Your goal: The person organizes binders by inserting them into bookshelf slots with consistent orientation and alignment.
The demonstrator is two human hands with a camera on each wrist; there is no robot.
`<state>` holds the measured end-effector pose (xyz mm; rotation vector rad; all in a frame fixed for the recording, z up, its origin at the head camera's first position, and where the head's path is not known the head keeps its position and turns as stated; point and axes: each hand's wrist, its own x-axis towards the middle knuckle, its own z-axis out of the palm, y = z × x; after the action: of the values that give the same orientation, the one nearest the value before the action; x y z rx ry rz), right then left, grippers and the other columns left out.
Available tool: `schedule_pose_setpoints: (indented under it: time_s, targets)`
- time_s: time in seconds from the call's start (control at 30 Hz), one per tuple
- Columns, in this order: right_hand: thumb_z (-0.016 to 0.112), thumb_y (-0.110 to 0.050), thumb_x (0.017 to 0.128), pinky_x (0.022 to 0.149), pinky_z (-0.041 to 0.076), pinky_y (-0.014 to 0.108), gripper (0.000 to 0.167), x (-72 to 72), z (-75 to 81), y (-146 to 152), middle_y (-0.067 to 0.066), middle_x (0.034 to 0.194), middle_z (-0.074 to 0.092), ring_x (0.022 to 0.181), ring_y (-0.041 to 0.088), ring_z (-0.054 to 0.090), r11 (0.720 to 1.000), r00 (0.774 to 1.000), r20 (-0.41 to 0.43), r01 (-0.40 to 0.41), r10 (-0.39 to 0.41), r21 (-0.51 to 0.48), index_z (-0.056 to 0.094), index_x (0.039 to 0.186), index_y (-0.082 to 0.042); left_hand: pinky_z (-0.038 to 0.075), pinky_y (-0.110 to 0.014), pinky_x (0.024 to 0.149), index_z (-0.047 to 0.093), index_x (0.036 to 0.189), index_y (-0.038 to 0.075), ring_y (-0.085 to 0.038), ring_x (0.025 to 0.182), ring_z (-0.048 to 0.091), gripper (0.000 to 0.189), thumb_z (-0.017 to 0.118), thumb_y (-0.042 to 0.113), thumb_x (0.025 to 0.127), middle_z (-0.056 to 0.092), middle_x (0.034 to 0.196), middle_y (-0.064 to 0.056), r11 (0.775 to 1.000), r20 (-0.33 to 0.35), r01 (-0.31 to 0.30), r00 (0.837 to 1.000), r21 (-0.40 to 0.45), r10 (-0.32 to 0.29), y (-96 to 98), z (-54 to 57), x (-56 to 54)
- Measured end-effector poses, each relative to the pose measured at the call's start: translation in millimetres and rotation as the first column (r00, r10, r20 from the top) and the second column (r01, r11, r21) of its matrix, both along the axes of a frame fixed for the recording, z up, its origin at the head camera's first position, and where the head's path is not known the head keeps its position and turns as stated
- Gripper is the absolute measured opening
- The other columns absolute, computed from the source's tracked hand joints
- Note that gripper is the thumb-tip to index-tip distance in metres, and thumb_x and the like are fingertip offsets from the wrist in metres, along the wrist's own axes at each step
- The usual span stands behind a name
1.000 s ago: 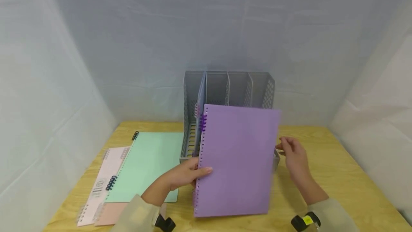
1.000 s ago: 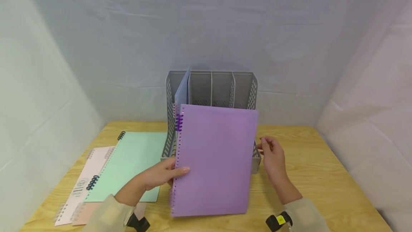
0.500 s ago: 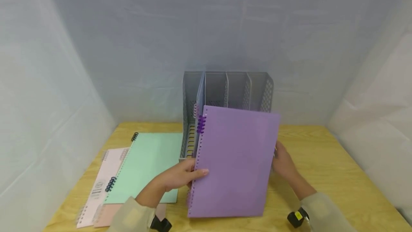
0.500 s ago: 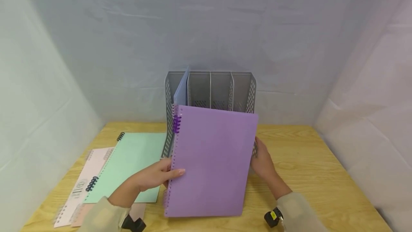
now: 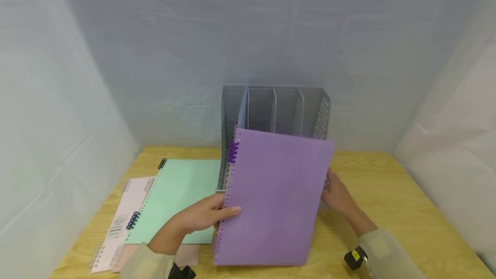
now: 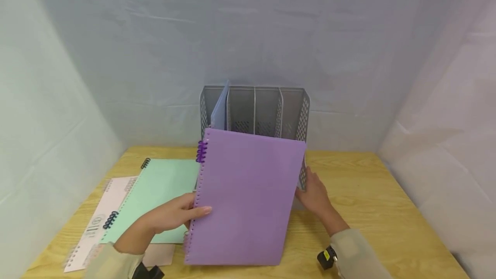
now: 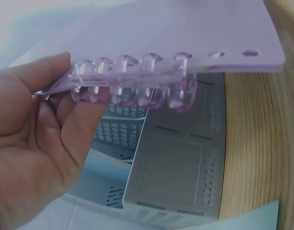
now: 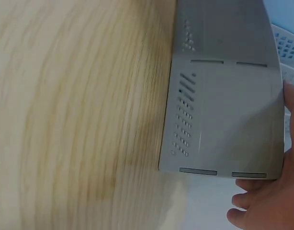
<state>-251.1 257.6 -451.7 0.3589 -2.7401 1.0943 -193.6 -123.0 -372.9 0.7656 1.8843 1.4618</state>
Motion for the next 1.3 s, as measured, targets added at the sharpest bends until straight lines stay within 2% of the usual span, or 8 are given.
schedule_pose_setpoints:
  time_s: [0.17, 0.3, 0.63, 0.87, 1.07, 1.17, 1.3]
  targets:
    - [0.057, -0.035, 0.093, 0.107, 0.025, 0.066, 0.082, 5.1, -3.2, 7.1, 0.040, 0.143, 0.032, 0.131, 0.058, 0.030, 0.989, 0.997, 0.039, 0.059, -0.065, 0.134, 0.018, 0.148, 0.011, 0.059, -0.039, 0.076, 0.027, 0.151, 0.002, -0.027, 0.101, 0.068, 0.054, 0.044, 0.024, 0.105, 0.061, 0.127, -0.021, 1.000, 0.010, -0.003, 1.000, -0.010, 0.004, -7.9, 0.7, 1.9]
    - [0.053, -0.041, 0.095, 0.106, 0.026, 0.067, 0.086, 8.0, -1.9, 9.4, 0.043, 0.143, 0.028, 0.129, 0.060, 0.030, 0.985, 0.995, 0.059, 0.068, -0.078, 0.160, 0.016, 0.145, 0.018, 0.059, -0.040, 0.075, 0.032, 0.149, 0.001, -0.028, 0.100, 0.068, 0.052, 0.045, 0.024, 0.105, 0.061, 0.126, -0.021, 1.000, -0.002, -0.022, 1.000, -0.014, 0.022, -15.2, 0.7, 2.0]
    - [0.053, -0.059, 0.093, 0.108, 0.024, 0.065, 0.102, 10.4, 0.2, 3.8, 0.037, 0.150, 0.018, 0.135, 0.055, 0.025, 0.994, 0.985, 0.147, 0.080, -0.090, 0.073, 0.005, 0.149, 0.013, 0.058, -0.045, 0.077, 0.035, 0.145, -0.005, -0.030, 0.101, 0.068, 0.046, 0.042, 0.018, 0.106, 0.060, 0.126, -0.025, 0.998, -0.040, -0.054, 0.998, 0.027, 0.055, -43.8, 6.6, 2.3]
    - [0.054, -0.056, 0.093, 0.108, 0.026, 0.063, 0.101, 10.9, -2.3, 2.2, 0.038, 0.149, 0.020, 0.134, 0.055, 0.027, 0.994, 0.987, 0.133, 0.084, -0.092, 0.064, 0.007, 0.149, 0.014, 0.057, -0.043, 0.077, 0.038, 0.140, -0.010, -0.026, 0.099, 0.069, 0.044, 0.042, 0.017, 0.105, 0.062, 0.122, -0.028, 0.994, -0.091, -0.105, 0.990, 0.011, 0.106, -65.2, 12.8, 4.2]
    - [0.055, -0.056, 0.093, 0.108, 0.025, 0.064, 0.101, 10.2, -2.9, 1.1, 0.037, 0.150, 0.019, 0.135, 0.054, 0.027, 0.996, 0.988, 0.128, 0.081, -0.086, 0.043, 0.006, 0.149, 0.012, 0.057, -0.042, 0.078, 0.035, 0.140, -0.013, -0.025, 0.100, 0.068, 0.043, 0.038, 0.013, 0.106, 0.060, 0.122, -0.030, 0.997, -0.093, -0.078, 0.992, 0.028, 0.080, -79.4, 17.5, 8.4]
    - [0.055, -0.056, 0.093, 0.108, 0.025, 0.064, 0.101, 10.8, -1.7, -0.9, 0.037, 0.150, 0.019, 0.135, 0.054, 0.027, 0.996, 0.987, 0.133, 0.081, -0.085, 0.040, 0.006, 0.149, 0.012, 0.058, -0.043, 0.077, 0.035, 0.140, -0.014, -0.027, 0.100, 0.068, 0.042, 0.037, 0.011, 0.106, 0.062, 0.122, -0.027, 0.998, -0.100, -0.056, 0.993, 0.040, 0.060, -84.2, 20.2, 8.4]
    - [0.055, -0.056, 0.093, 0.108, 0.025, 0.064, 0.102, 12.1, -0.3, -2.8, 0.037, 0.150, 0.019, 0.134, 0.054, 0.027, 0.996, 0.987, 0.131, 0.083, -0.087, 0.036, 0.006, 0.149, 0.012, 0.058, -0.043, 0.077, 0.038, 0.140, -0.011, -0.027, 0.100, 0.068, 0.040, 0.038, 0.010, 0.106, 0.067, 0.120, -0.015, 0.998, -0.110, -0.052, 0.992, 0.029, 0.055, -89.9, 24.1, 7.5]
